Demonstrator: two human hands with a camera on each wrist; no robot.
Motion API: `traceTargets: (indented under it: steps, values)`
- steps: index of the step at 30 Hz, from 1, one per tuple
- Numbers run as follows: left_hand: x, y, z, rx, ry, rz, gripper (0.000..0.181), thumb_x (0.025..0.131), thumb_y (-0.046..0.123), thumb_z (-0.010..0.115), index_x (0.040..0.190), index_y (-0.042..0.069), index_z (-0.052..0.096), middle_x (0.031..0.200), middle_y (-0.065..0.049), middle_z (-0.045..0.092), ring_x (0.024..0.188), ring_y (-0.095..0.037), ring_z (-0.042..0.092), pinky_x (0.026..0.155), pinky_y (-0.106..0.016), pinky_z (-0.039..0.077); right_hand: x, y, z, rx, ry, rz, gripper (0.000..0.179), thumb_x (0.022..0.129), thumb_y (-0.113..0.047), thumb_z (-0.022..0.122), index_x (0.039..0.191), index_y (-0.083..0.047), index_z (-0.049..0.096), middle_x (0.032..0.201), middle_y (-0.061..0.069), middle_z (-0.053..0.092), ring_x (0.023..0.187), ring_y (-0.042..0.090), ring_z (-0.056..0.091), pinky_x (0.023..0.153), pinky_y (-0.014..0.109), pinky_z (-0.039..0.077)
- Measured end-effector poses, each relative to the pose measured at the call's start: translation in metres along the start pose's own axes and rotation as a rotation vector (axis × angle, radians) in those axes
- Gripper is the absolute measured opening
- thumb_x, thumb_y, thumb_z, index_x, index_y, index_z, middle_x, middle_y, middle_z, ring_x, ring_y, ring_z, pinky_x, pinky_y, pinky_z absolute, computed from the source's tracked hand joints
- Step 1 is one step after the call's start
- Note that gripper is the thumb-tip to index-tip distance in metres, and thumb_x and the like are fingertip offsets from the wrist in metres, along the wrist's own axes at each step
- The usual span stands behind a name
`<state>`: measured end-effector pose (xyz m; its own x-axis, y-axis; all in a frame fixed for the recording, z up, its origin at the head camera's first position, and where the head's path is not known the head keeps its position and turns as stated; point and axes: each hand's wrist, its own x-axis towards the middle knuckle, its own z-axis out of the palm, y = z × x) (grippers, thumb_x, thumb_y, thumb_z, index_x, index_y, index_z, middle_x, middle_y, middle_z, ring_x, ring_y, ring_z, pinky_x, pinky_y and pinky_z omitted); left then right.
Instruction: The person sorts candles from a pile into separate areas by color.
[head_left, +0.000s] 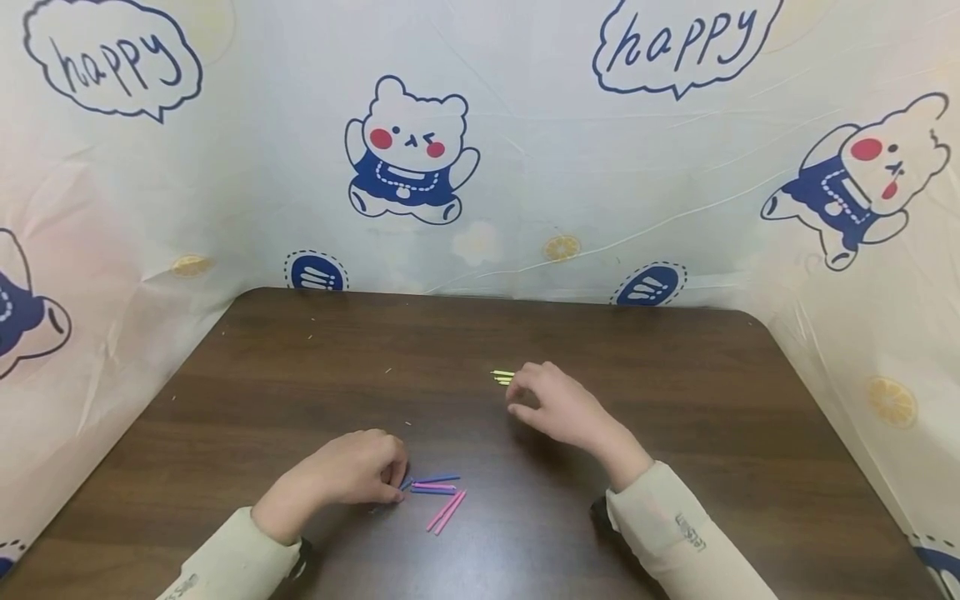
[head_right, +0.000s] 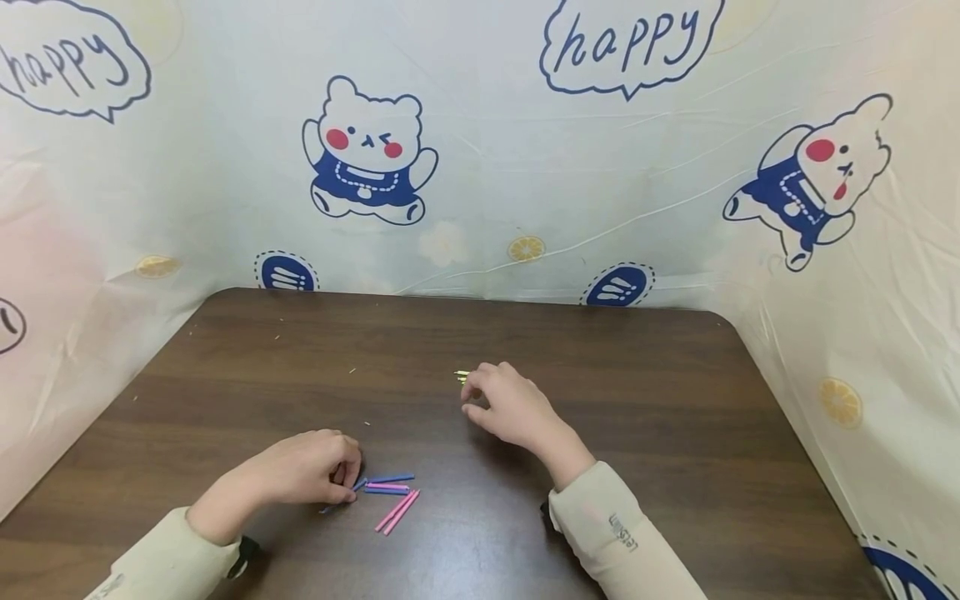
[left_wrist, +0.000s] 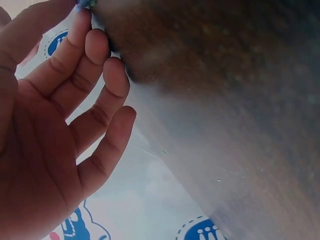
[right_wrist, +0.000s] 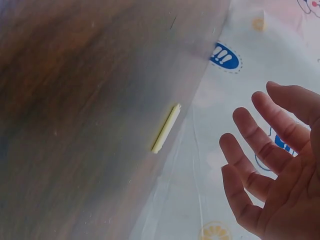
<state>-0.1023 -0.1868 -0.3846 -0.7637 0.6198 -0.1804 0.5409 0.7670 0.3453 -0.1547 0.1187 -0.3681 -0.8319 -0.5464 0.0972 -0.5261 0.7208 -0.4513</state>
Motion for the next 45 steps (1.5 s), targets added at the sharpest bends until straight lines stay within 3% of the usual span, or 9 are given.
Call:
traceTargets:
  steps: [9, 20, 31, 45]
  values:
    - [0.000, 0.001, -0.001, -0.006, -0.012, 0.000, 0.026, 0.073, 0.019, 0.077, 0.060, 0.026, 0.056, 0.063, 0.016, 0.046, 0.058, 0.000, 0.040, 0.051, -0.021, 0.034, -0.006, -0.013, 0.006, 0.000, -0.052, 0.003, 0.010, 0.090, -0.020, 0.073, 0.099, -0.016, 0.070, 0.103, -0.002, 0.067, 0.098, 0.018, 0.055, 0.086, 0.039, 0.050]
    - [-0.003, -0.001, -0.003, -0.027, -0.014, 0.059, 0.021, 0.074, 0.015, 0.072, 0.063, 0.026, 0.058, 0.060, 0.019, 0.048, 0.057, 0.003, 0.042, 0.053, -0.019, 0.037, -0.009, -0.021, 0.014, -0.030, -0.067, -0.085, 0.008, 0.090, -0.019, 0.072, 0.098, -0.016, 0.069, 0.102, -0.002, 0.066, 0.106, 0.019, 0.060, 0.092, 0.041, 0.051]
    - [-0.002, -0.006, -0.007, -0.097, -0.022, 0.096, 0.020, 0.078, 0.010, 0.070, 0.067, 0.022, 0.059, 0.060, 0.017, 0.050, 0.054, 0.005, 0.041, 0.051, -0.017, 0.038, -0.010, -0.029, 0.021, -0.027, -0.101, -0.110, 0.011, 0.092, -0.021, 0.070, 0.101, -0.016, 0.070, 0.103, -0.002, 0.065, 0.099, 0.018, 0.059, 0.085, 0.037, 0.052]
    - [0.001, -0.016, -0.011, -0.109, -0.012, 0.094, 0.021, 0.078, 0.008, 0.069, 0.067, 0.022, 0.059, 0.059, 0.016, 0.050, 0.054, 0.005, 0.040, 0.051, -0.017, 0.037, -0.010, -0.034, 0.028, -0.035, -0.121, -0.133, 0.011, 0.091, -0.023, 0.070, 0.100, -0.017, 0.070, 0.102, -0.004, 0.065, 0.096, 0.015, 0.057, 0.080, 0.033, 0.052]
